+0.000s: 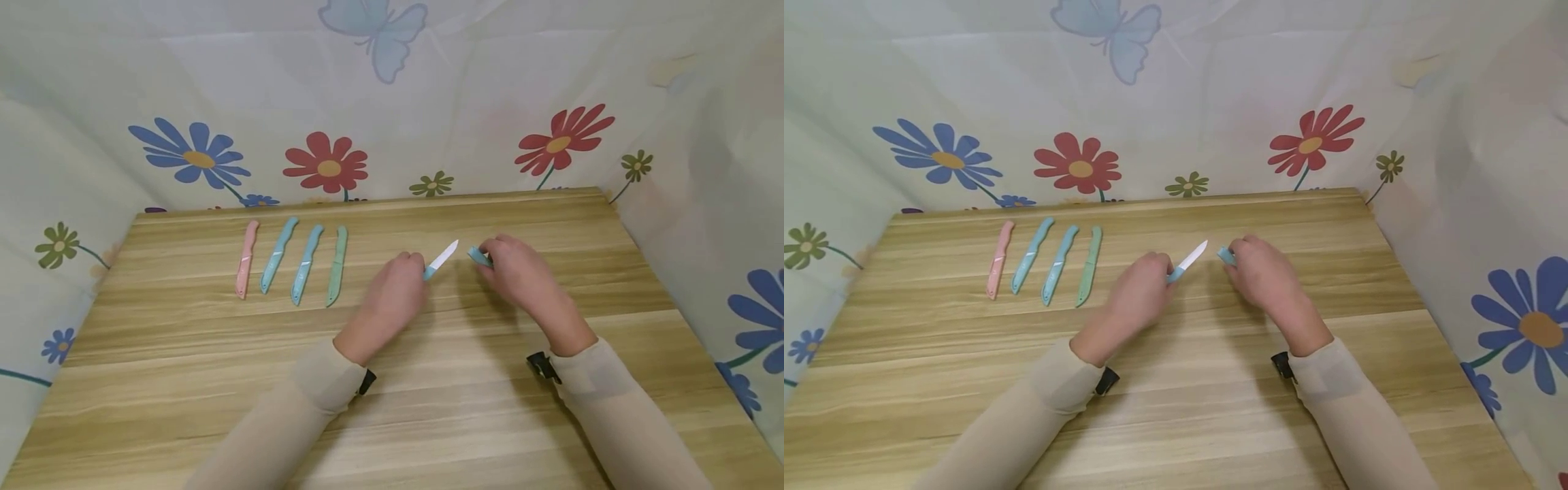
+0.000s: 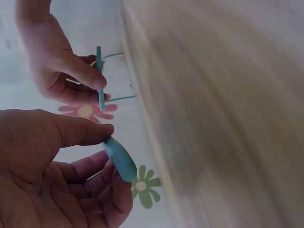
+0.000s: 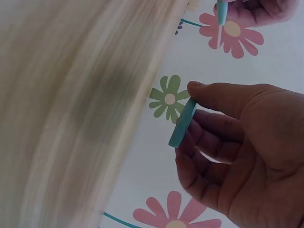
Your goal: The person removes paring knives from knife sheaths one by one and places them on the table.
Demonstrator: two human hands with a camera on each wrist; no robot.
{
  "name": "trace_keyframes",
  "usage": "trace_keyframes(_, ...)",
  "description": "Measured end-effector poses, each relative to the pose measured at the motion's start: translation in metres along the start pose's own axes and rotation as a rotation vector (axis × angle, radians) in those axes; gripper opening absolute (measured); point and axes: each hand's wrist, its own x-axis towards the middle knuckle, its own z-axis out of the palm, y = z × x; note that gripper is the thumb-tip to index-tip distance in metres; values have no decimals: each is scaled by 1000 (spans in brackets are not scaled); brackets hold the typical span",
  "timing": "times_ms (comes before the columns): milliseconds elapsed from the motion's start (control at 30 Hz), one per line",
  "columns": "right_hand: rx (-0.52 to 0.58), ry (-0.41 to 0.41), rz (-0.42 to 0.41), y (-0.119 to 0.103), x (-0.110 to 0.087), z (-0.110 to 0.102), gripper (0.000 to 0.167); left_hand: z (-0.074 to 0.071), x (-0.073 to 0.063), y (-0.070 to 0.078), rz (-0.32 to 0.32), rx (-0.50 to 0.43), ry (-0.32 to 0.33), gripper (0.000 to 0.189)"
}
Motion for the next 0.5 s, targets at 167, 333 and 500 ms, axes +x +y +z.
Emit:
trace_keyframes(167, 47, -55, 71, 4, -1, 2, 28, 7, 5, 10, -42, -85, -49, 12)
trace_keyframes(333, 49, -123, 113, 8, 0, 3, 29, 14, 11, 19, -56, -124, -75, 15)
trace_keyframes(500, 58, -172, 131, 8, 0, 6, 29, 20, 16, 29, -82, -128, -112, 13)
